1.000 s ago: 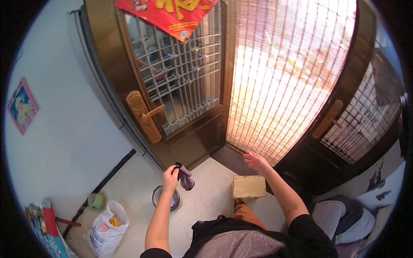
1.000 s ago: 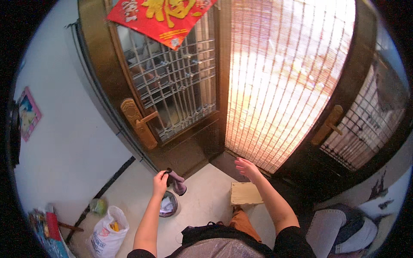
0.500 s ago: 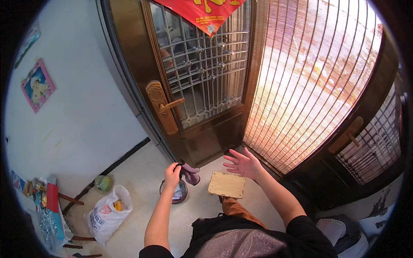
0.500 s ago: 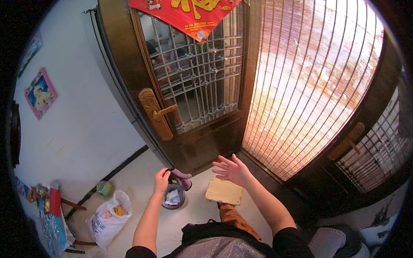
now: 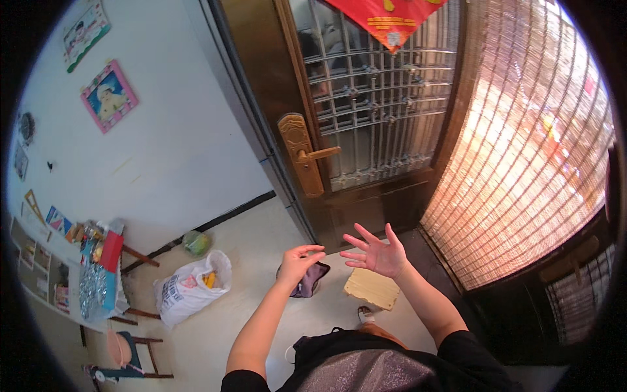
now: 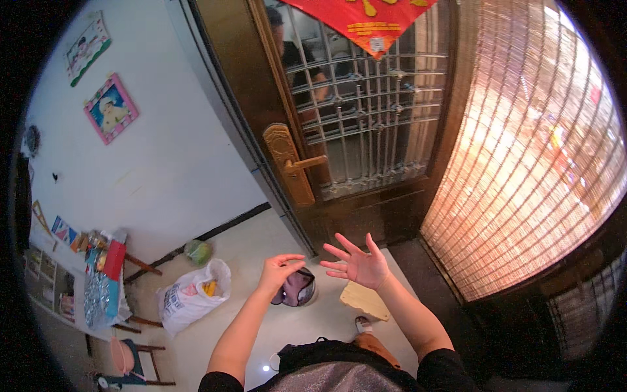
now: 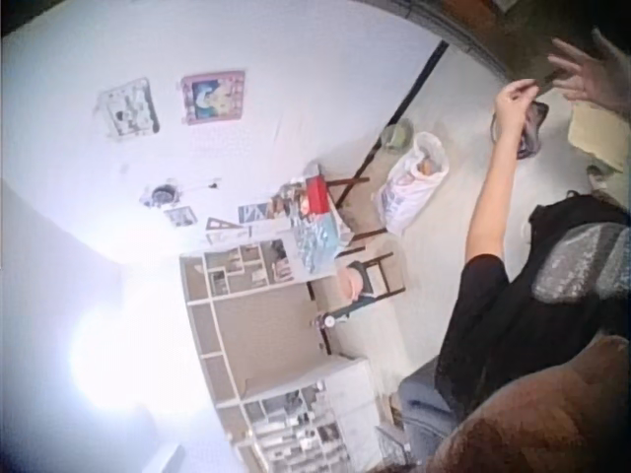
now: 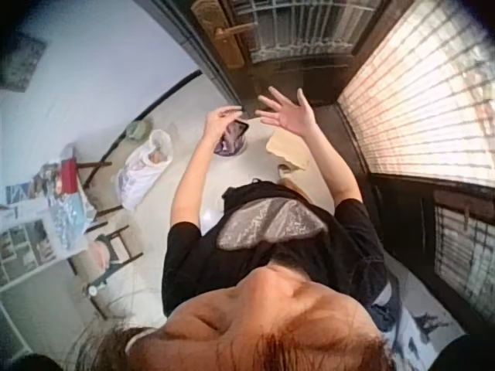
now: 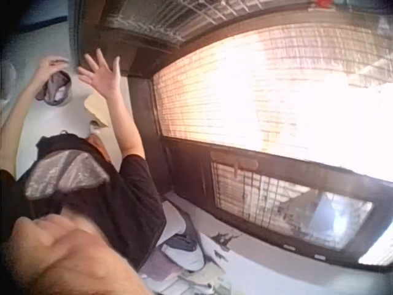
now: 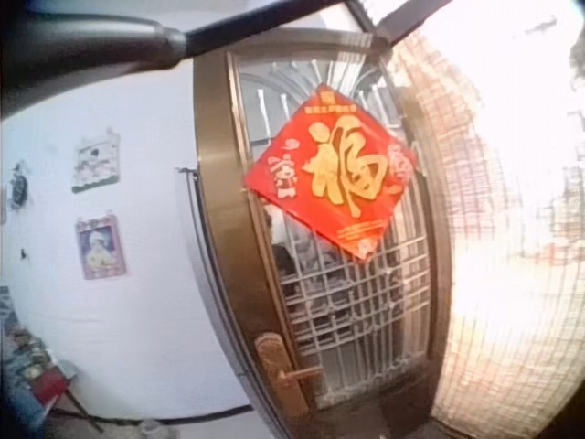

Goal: The person carries a pink basin with water and a cloth into a living room, wrings out the cloth, and proceeds to wipe the front door. They clean the door frame, the glass panel, and the wooden surface of the door using the wet cloth.

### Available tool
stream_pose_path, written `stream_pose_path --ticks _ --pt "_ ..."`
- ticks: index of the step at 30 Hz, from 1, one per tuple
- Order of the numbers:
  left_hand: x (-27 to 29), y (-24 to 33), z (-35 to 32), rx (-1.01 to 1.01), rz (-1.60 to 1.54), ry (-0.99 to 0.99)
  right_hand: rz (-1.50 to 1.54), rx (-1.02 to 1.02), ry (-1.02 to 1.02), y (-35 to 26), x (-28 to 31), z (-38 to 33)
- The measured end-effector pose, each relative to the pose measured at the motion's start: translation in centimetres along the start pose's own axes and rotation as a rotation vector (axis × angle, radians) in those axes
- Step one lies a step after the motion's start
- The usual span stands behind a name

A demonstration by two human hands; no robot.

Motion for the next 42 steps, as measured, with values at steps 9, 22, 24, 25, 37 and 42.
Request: stream_pose_path --ticks 9,22,24,25,37,42 --pt "-1.1 -2.7 2.2 0.093 0.205 0.087 -0.161 -0.245 -0.084 0.7 2.3 5.4" --pt "5.9 -4.0 2.5 0.028 0.062 0.404 -0.415 -0.281 0.206 -2.7 12.2 8.8" --pt "7.5 -4.7 2.5 -0.021 0.085 0.408 -0.923 -0.283 0.452 -3.5 17.9 8.7" --pt "8.2 -5.0 2.3 0.009 0.075 0.407 -1.359 -0.29 0.566 -3.8 19.7 8.6" --pt "16.3 -9.0 0.8 0.105 0.073 0.334 -1.821 0.329 0.099 11.4 1.5 20.5" --pt "18.8 -10.6 0.0 0.184 0.046 0.317 -1.749 0.238 0.138 15.1 2.6 23.1"
Point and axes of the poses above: each hand's wrist, its own z-axis towards the middle knuckle, its own x-axis out of the back of the hand, y = z × x, the point moved 5 cm from there along z, towards the middle knuckle, and after that the axes turned 2 degrees about y, right-handed, at the moved point
